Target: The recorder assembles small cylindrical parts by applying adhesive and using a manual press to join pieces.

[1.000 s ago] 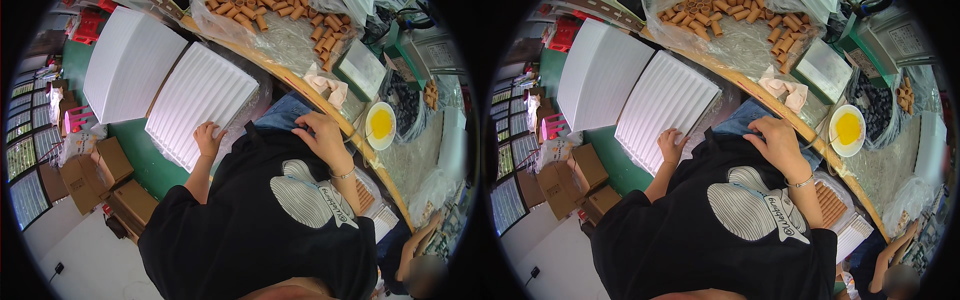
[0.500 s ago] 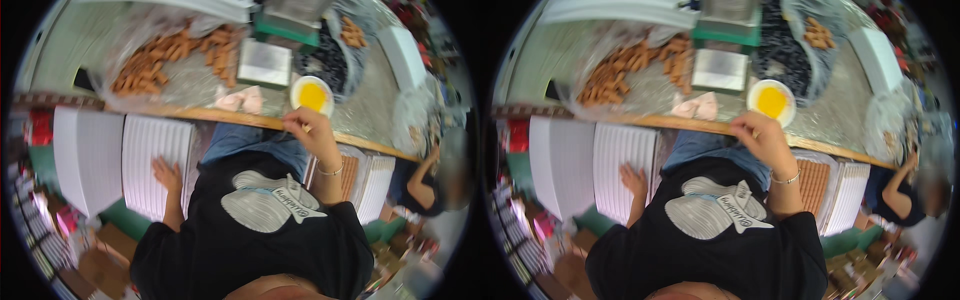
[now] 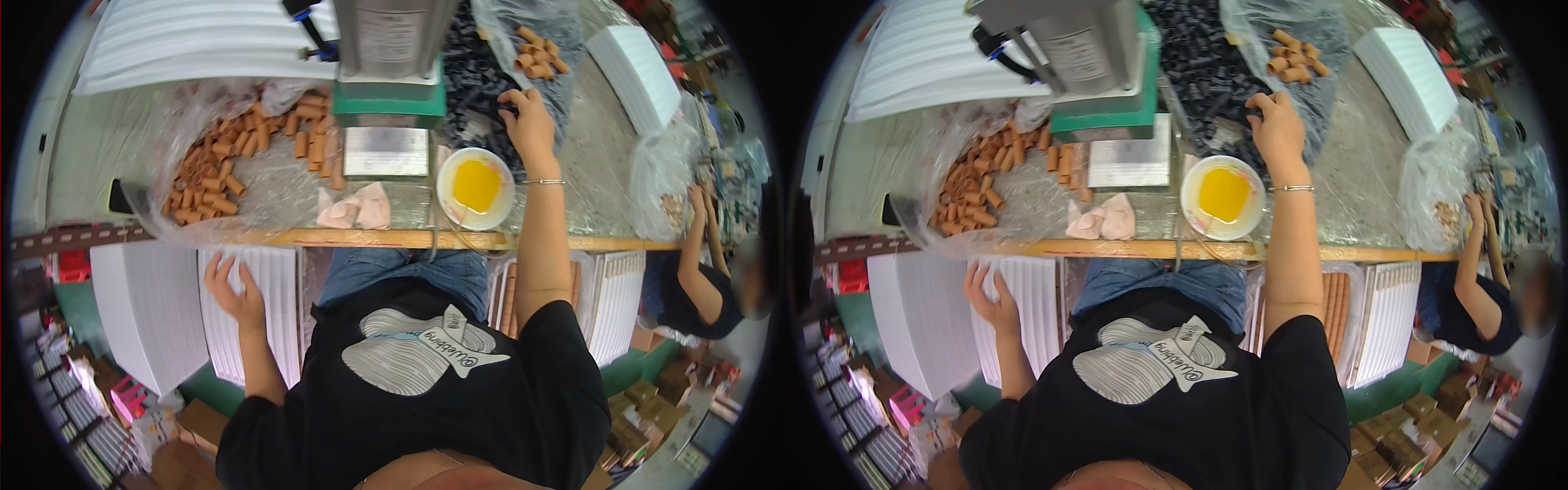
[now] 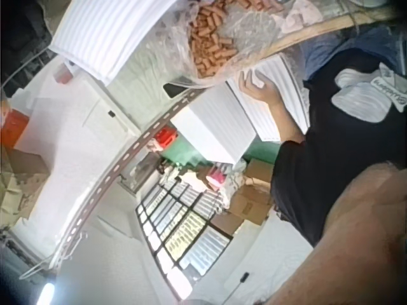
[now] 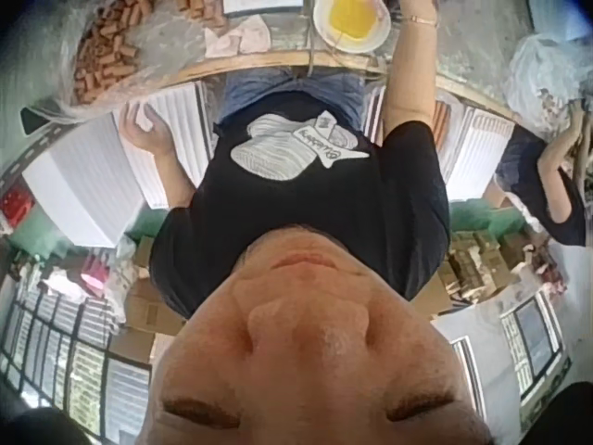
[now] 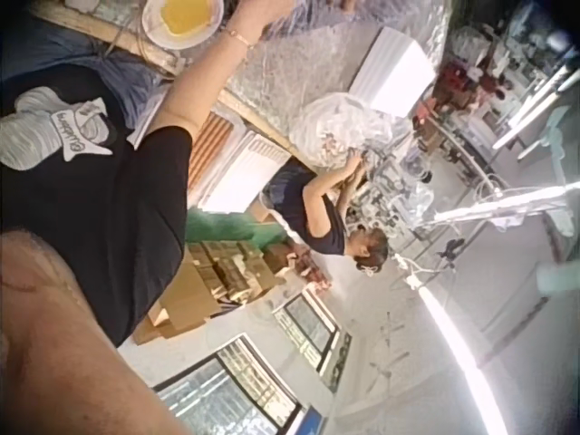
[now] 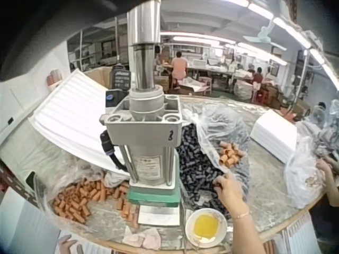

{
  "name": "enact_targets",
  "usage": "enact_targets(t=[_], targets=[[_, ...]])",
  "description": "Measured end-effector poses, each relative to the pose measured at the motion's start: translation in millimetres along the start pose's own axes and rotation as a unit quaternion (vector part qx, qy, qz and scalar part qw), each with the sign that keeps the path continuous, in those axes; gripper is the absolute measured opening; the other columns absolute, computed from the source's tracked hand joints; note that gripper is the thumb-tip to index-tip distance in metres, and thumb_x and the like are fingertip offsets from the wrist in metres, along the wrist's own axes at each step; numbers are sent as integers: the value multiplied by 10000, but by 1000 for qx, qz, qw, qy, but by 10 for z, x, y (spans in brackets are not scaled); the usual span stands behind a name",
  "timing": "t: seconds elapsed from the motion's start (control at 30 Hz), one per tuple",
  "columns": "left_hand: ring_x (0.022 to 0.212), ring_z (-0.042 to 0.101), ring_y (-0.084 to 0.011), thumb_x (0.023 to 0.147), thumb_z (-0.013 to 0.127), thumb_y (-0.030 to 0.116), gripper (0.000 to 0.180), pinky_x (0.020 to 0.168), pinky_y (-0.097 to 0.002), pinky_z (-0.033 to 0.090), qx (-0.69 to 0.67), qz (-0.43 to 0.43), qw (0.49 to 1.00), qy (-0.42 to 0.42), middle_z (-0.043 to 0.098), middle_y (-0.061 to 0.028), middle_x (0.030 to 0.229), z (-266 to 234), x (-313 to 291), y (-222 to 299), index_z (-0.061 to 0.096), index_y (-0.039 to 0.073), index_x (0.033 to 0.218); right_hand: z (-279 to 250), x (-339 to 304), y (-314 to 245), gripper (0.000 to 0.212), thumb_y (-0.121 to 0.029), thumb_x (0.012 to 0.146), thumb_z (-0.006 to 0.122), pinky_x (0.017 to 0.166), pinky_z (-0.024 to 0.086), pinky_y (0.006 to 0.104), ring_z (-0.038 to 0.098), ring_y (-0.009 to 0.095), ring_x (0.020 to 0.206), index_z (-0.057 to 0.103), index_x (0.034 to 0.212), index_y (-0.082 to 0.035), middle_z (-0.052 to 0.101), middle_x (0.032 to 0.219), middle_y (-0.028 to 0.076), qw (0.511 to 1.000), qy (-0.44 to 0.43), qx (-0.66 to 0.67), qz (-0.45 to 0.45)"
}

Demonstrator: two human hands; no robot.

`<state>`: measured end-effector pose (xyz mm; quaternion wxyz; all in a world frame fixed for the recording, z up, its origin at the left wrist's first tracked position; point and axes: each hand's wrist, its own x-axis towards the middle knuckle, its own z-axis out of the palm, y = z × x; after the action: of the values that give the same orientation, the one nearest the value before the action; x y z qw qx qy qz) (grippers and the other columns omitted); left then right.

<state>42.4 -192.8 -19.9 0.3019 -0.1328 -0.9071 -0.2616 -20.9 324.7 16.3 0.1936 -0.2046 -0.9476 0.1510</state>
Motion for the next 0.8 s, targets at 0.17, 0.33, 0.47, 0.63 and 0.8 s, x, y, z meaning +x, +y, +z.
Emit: enact_targets(t=[0.17, 0.33, 0.47, 0.63, 0.8], targets=[[801, 639, -196, 840, 643, -34, 168, 677, -263, 497, -167, -36, 979, -110, 651, -93, 947, 613, 1082, 318, 659, 21, 998, 152, 174, 254, 79, -190, 821, 678, 709, 463, 438, 651, 254, 838, 696, 896, -176, 647, 904, 36, 982, -47, -161, -88], [822, 666, -264, 828, 689, 165, 213, 701, -367, 514, -20, -18, 969, -247, 683, -114, 919, 1207, 1541, 362, 672, 37, 997, 82, 116, 319, 72, -217, 870, 644, 717, 447, 444, 647, 245, 837, 697, 899, -178, 640, 895, 34, 979, -28, -187, -69], [840, 671, -302, 793, 716, 244, 275, 733, -400, 516, 88, -1, 929, -359, 708, -110, 894, 1398, 1644, 367, 673, 46, 979, 143, 111, 276, 87, -235, 876, 644, 704, 447, 430, 634, 249, 845, 698, 905, -173, 632, 900, 41, 978, -7, -191, -87], [879, 675, -213, 795, 708, 107, 246, 762, -341, 521, -143, -44, 937, -317, 713, -86, 930, 1160, 1518, 390, 647, 38, 1023, 151, -44, 365, 69, -170, 861, 669, 635, 471, 353, 619, 235, 752, 675, 902, -114, 619, 884, 64, 992, 114, 2, -46], [960, 640, -144, 834, 644, -50, 262, 820, -296, 521, -378, -92, 873, -294, 683, -52, 1041, 931, 1108, 676, 612, 28, 1082, -94, -635, 279, 71, -106, 912, 634, 696, 458, 247, 570, 131, 744, 629, 941, -41, 614, 958, 61, 911, 42, 404, 74]])
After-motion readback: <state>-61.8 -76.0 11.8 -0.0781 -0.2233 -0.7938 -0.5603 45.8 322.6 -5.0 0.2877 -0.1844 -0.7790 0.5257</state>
